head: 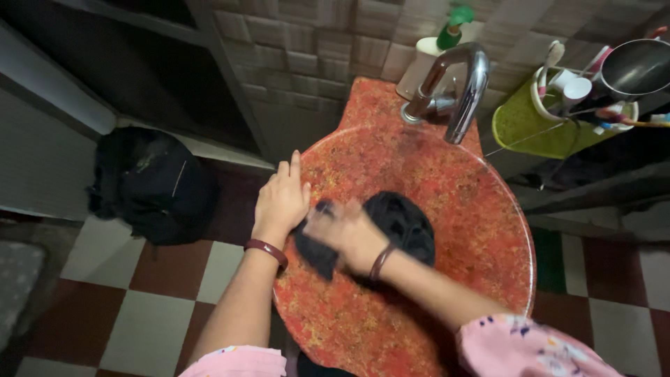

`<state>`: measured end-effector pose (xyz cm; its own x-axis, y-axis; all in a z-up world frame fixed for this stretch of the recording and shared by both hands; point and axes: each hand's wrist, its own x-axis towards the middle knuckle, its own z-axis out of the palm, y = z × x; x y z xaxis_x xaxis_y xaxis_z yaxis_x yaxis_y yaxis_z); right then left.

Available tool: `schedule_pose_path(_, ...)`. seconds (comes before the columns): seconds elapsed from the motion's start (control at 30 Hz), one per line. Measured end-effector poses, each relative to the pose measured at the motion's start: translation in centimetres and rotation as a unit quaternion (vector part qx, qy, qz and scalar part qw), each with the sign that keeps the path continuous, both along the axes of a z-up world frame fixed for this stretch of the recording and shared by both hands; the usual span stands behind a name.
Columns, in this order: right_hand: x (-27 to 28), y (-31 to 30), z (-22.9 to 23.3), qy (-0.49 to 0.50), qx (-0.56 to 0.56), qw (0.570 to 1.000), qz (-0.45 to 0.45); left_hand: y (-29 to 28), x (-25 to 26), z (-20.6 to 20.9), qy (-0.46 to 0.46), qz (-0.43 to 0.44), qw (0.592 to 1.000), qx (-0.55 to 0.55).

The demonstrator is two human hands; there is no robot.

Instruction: The person washes a black cloth by hand in a bathroom sink. They rub the cloth against the sink surface, rinse it under the faucet, and wring it out repeatedly. A metal cup is briefly moved aside during the process.

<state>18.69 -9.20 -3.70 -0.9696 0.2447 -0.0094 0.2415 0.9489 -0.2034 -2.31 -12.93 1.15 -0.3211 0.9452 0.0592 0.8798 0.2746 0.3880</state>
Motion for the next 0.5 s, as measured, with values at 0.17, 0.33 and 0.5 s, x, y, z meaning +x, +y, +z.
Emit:
schedule_pose_path(0.17, 2.5, 11.9, 0.2, 0.111, 0.128, 0.882, -0.439, -0.1, 0.0, 0.2, 0.008, 0.007, 1.0, -0.012)
schedule_pose_path(0.33, -2.1, 4.8, -2.9, 0.212, -0.009, 0.921, -0.326, -0.2, 0.2, 0.6, 0.02, 0.003, 1.0, -0.007)
schedule_pose_path(0.5, -2.7, -0.2, -4.1, 0.097, -0.05, 0.994, 0.025, 0.1, 0.2, 1.1, 0.016, 0.001, 1.0, -0.001)
